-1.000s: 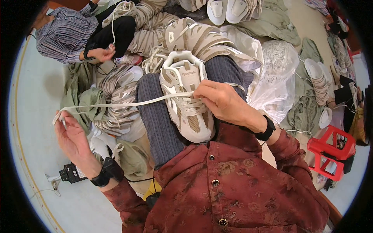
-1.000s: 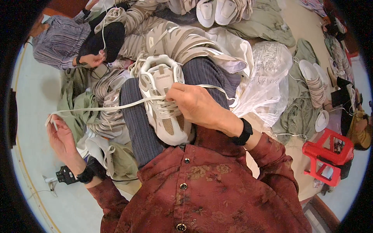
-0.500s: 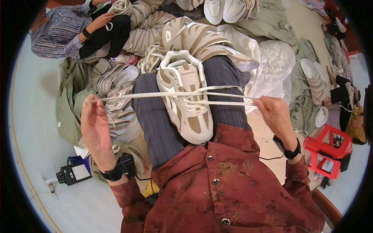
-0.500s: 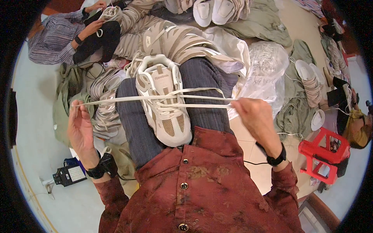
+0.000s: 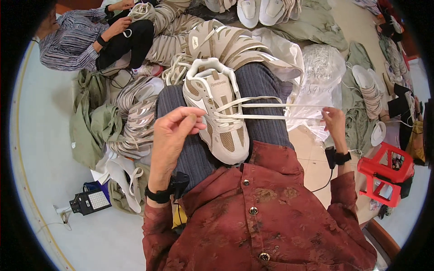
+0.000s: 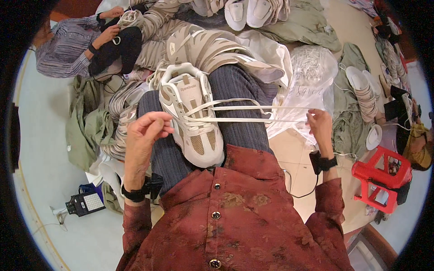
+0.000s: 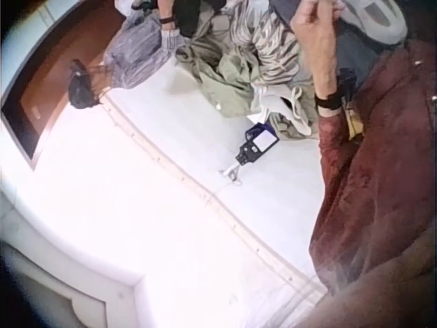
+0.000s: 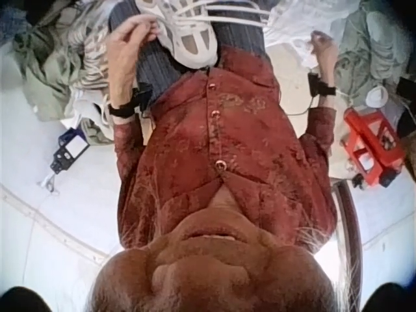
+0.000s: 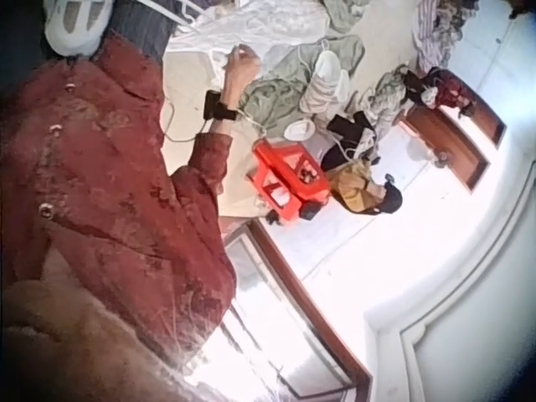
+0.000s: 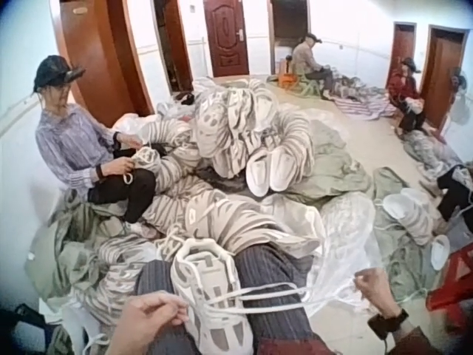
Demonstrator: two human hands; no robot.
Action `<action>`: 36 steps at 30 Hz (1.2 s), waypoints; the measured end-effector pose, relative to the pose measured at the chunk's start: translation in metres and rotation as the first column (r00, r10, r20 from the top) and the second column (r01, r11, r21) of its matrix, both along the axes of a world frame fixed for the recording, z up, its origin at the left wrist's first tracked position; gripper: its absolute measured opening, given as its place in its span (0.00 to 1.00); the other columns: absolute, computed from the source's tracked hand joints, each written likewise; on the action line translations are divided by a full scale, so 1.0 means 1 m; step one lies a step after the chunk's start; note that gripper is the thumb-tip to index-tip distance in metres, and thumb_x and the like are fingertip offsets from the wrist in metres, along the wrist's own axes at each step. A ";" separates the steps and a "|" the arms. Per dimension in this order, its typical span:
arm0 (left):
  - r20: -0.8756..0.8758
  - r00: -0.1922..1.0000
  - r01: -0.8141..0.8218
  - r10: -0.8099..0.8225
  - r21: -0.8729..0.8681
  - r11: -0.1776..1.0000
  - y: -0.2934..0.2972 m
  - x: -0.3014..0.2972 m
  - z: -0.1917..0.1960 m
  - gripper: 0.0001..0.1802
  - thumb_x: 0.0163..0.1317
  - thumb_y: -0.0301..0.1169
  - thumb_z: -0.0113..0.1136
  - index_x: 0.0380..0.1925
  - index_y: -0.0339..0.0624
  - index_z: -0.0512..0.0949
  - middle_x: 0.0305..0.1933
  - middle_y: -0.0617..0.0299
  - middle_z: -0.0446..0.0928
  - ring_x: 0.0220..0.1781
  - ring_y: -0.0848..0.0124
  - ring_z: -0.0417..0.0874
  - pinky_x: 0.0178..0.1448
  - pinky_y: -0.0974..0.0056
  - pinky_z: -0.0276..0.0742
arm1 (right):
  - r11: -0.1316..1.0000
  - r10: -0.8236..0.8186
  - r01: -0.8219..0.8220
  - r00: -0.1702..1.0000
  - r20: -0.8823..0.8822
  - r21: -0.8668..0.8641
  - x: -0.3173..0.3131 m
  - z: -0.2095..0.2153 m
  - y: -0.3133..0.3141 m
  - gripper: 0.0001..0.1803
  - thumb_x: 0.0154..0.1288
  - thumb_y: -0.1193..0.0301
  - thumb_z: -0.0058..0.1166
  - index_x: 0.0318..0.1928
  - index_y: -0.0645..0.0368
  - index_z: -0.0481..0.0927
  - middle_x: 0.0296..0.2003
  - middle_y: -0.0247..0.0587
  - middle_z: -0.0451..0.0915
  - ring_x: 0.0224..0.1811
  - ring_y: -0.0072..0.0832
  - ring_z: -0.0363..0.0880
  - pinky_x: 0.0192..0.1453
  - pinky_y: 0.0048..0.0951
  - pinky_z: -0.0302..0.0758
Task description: The recorder is lacing and tying a series of athletic shoes while sitting on the floor.
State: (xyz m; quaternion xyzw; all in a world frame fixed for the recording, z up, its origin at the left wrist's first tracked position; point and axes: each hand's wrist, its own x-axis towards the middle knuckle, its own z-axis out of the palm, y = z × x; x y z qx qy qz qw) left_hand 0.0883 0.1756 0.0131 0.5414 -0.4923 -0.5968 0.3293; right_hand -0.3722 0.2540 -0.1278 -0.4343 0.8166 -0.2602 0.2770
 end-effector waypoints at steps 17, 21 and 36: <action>0.536 0.843 0.349 -0.042 -0.486 0.802 -0.030 -0.015 -0.008 0.27 0.62 0.14 0.49 0.60 0.48 0.78 0.32 0.56 0.73 0.27 0.64 0.79 0.35 0.61 0.75 | 0.814 0.508 -0.465 0.861 0.038 -0.348 0.134 0.090 -0.045 0.12 0.57 0.83 0.60 0.43 0.64 0.82 0.40 0.50 0.83 0.36 0.40 0.84 0.35 0.34 0.78; 0.681 0.728 0.435 0.075 -0.545 0.717 -0.031 -0.019 -0.014 0.29 0.58 0.13 0.48 0.59 0.48 0.76 0.35 0.51 0.71 0.33 0.53 0.78 0.40 0.55 0.75 | 0.651 0.644 -0.549 0.765 0.000 -0.524 0.190 0.098 -0.064 0.12 0.57 0.82 0.60 0.43 0.64 0.81 0.41 0.48 0.82 0.39 0.46 0.82 0.40 0.36 0.78; 0.588 0.808 0.333 0.038 -0.510 0.793 -0.027 -0.017 -0.035 0.25 0.50 0.11 0.46 0.49 0.42 0.71 0.43 0.46 0.75 0.41 0.45 0.79 0.44 0.48 0.75 | 0.780 0.386 -0.441 0.898 -0.212 -0.445 0.122 0.081 -0.071 0.04 0.62 0.80 0.59 0.38 0.65 0.83 0.31 0.39 0.80 0.29 0.26 0.76 0.33 0.27 0.71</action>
